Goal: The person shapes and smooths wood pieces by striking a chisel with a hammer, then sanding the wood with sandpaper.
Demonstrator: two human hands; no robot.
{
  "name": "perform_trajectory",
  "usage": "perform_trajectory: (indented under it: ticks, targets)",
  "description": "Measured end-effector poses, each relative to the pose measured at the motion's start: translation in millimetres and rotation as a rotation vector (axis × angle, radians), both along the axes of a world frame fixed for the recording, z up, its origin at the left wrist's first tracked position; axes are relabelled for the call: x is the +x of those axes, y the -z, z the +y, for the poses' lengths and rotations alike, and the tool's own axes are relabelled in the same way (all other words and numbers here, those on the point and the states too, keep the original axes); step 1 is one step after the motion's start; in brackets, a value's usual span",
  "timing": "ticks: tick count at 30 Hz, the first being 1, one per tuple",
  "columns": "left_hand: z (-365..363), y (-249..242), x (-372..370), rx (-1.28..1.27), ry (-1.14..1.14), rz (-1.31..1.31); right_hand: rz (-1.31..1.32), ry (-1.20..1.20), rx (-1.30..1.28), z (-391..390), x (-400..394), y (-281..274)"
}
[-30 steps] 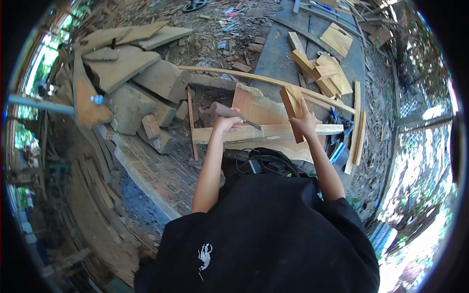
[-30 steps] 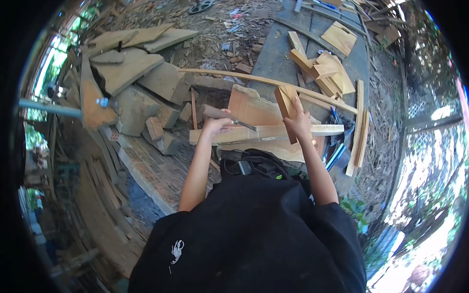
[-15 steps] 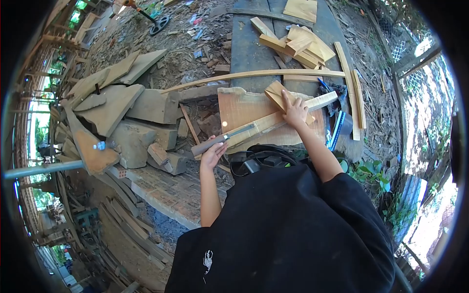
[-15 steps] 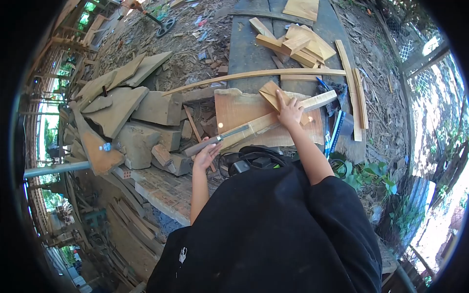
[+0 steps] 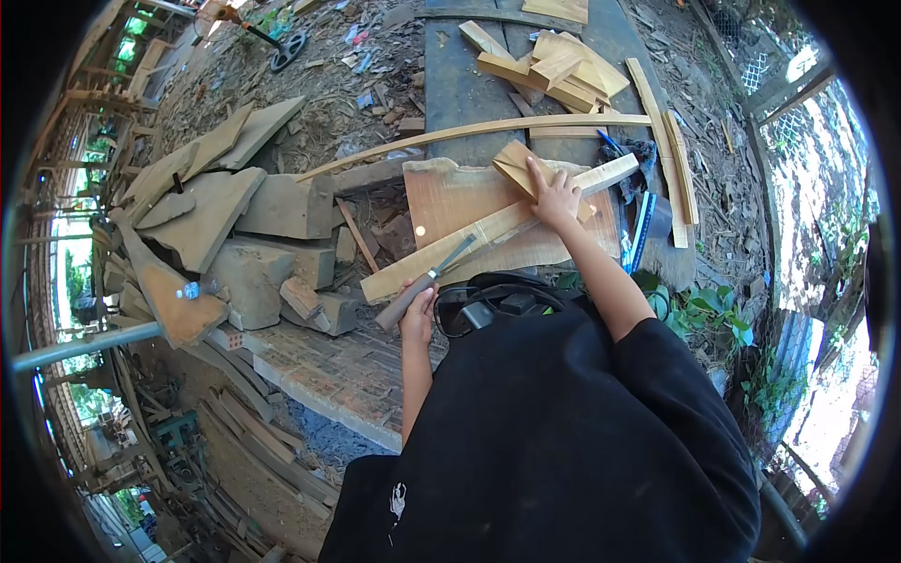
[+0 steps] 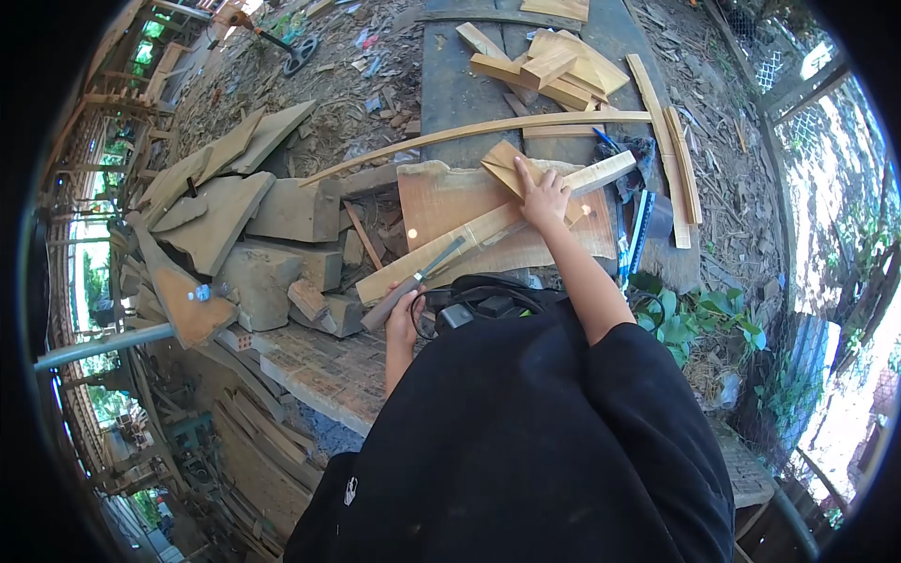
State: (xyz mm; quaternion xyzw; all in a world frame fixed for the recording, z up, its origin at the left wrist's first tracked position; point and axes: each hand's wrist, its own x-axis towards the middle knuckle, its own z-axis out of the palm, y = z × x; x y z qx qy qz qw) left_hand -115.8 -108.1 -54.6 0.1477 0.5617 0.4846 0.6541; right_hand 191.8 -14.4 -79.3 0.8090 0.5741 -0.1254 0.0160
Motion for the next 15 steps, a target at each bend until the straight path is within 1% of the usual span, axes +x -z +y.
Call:
perform_trajectory:
  ticks: [3, 6, 7, 8, 9, 11, 13, 15]
  targets:
    - [-2.1, -1.4, 1.8, -0.004, -0.020, 0.015, 0.005, 0.003, -0.014, 1.7, 0.7, 4.6]
    - [-4.8, 2.4, -1.8, -0.015, -0.018, 0.034, -0.045, 0.000, 0.056, -1.5, -0.4, 11.1]
    - [-1.6, 6.7, -1.5, 0.003, -0.013, 0.030, 0.034, 0.015, 0.020, 0.4, 0.1, 10.5]
    - [0.0, 13.1, 1.0, 0.041, -0.056, 0.103, 0.032, 0.024, 0.020, 1.6, -0.5, 18.4]
    - [2.9, 18.9, 4.6, 0.085, -0.106, 0.170, 0.051, 0.024, -0.014, 3.3, -0.1, 13.3]
    - [13.9, -2.3, 16.5, 0.436, 0.037, 0.615, 0.050, 0.021, -0.052, 3.9, 0.6, 8.6]
    - [25.6, -60.2, 39.4, 0.493, -0.185, 0.367, 0.044, 0.011, -0.097, 5.6, 1.6, 4.6]
    - [32.5, -126.3, 42.2, 0.726, -0.165, 0.035, 0.022, -0.007, -0.072, 4.5, 2.2, 5.2]
